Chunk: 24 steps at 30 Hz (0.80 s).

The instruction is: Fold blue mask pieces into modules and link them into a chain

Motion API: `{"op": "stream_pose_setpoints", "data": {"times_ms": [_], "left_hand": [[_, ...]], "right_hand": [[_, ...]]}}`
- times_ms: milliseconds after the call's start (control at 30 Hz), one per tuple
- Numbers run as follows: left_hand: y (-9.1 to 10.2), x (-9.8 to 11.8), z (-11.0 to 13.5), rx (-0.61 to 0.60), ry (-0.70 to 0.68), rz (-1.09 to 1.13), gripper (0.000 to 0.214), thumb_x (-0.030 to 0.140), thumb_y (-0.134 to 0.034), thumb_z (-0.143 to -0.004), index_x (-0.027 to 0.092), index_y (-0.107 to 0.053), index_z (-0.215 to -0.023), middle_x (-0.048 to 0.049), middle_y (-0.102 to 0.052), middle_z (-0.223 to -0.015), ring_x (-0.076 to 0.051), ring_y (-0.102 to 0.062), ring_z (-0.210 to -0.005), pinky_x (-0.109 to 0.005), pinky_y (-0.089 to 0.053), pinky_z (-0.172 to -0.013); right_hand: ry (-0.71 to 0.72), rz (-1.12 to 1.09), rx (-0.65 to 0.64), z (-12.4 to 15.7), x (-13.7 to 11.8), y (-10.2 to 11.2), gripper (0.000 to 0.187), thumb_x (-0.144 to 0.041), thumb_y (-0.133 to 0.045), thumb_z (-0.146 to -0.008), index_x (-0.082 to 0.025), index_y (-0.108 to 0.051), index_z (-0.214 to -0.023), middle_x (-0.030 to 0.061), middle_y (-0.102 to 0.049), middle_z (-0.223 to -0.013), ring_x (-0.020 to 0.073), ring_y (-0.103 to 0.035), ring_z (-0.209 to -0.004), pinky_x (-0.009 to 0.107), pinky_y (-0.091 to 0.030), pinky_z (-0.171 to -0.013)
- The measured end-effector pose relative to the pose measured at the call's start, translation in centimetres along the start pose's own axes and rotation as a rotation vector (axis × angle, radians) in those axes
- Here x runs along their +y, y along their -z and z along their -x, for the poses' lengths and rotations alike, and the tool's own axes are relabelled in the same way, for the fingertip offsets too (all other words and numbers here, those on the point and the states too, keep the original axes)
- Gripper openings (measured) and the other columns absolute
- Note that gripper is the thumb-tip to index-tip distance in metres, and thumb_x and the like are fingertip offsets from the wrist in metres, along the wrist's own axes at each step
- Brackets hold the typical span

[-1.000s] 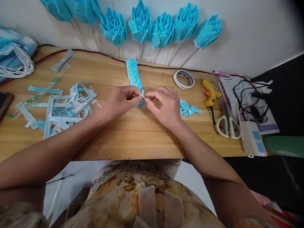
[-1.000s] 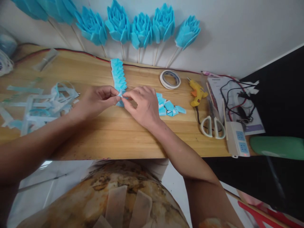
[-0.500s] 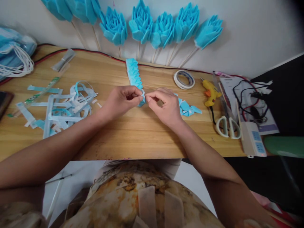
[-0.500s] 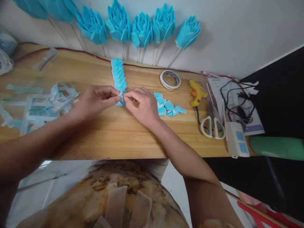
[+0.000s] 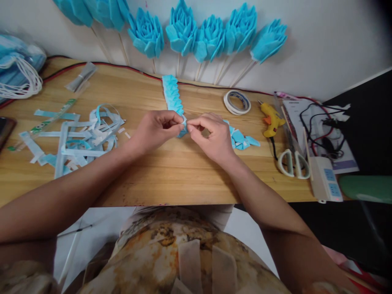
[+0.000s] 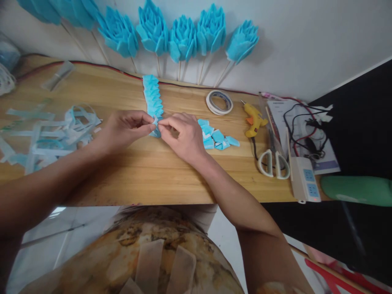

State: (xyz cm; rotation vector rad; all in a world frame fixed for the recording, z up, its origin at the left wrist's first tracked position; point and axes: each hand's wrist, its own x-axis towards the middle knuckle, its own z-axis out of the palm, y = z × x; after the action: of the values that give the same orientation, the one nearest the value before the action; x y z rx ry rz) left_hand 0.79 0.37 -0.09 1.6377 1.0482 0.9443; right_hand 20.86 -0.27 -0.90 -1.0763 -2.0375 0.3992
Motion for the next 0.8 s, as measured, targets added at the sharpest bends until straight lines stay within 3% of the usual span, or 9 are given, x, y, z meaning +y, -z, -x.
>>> {"op": "stream_pose_setpoints", "data": {"times_ms": [200, 433, 567, 700, 800], "left_hand": [[0.1, -0.1, -0.1, -0.002, -0.028, 0.015, 0.016, 0.036, -0.072, -0.082, 0.020, -0.068, -0.077, 0.0015, -0.054, -0.065, -0.012, -0.043, -0.060, -0.028, -0.032, -0.059], [0.1, -0.3, -0.1, 0.038, -0.014, 0.005, 0.014, 0.032, -0.067, -0.085, 0.019, -0.068, -0.080, -0.0005, -0.064, -0.071, -0.013, -0.050, -0.062, -0.027, -0.037, -0.060], [-1.0, 0.3, 0.9, -0.084, -0.143, -0.134, 0.011, 0.023, -0.063, -0.089, 0.019, -0.071, -0.082, 0.0016, -0.065, -0.068, -0.012, -0.051, -0.060, -0.026, -0.036, -0.060], [-1.9, 0.3, 1.6, -0.229, -0.414, -0.371, 0.015, 0.014, -0.061, -0.089, 0.019, -0.071, -0.079, -0.0014, -0.070, -0.073, -0.015, -0.059, -0.068, -0.029, -0.038, -0.065], [-2.2, -0.2, 1.7, -0.250, -0.465, -0.487, 0.020, 0.010, -0.058, -0.087, 0.019, -0.067, -0.072, -0.0032, -0.071, -0.073, -0.017, -0.061, -0.069, -0.031, -0.038, -0.065]], "right_hand": [[-0.045, -0.019, 0.033, -0.1, 0.0, 0.1, 0.018, -0.024, -0.061, -0.095, -0.024, -0.072, -0.080, 0.0000, -0.070, -0.076, 0.0173, -0.060, -0.076, 0.036, -0.046, -0.082], [-0.173, -0.138, 0.242, -0.5, 2.1, -0.1, 0.018, -0.032, -0.061, -0.096, -0.024, -0.071, -0.084, -0.0017, -0.069, -0.077, 0.0154, -0.059, -0.074, 0.033, -0.049, -0.075], [-0.177, -0.194, 0.337, -1.8, 2.6, 0.8, 0.023, -0.040, -0.060, -0.101, -0.025, -0.071, -0.086, -0.0016, -0.067, -0.078, 0.0165, -0.062, -0.077, 0.035, -0.052, -0.078], [-0.096, -0.192, 0.228, -4.9, -0.7, 1.6, 0.015, -0.026, -0.067, -0.098, -0.027, -0.073, -0.084, -0.0001, -0.073, -0.081, 0.0192, -0.066, -0.080, 0.037, -0.053, -0.081], [0.057, -0.164, 0.043, -7.4, -4.5, -0.1, 0.014, -0.016, -0.068, -0.095, -0.023, -0.076, -0.085, 0.0003, -0.077, -0.084, 0.0156, -0.065, -0.076, 0.033, -0.052, -0.076]]}}
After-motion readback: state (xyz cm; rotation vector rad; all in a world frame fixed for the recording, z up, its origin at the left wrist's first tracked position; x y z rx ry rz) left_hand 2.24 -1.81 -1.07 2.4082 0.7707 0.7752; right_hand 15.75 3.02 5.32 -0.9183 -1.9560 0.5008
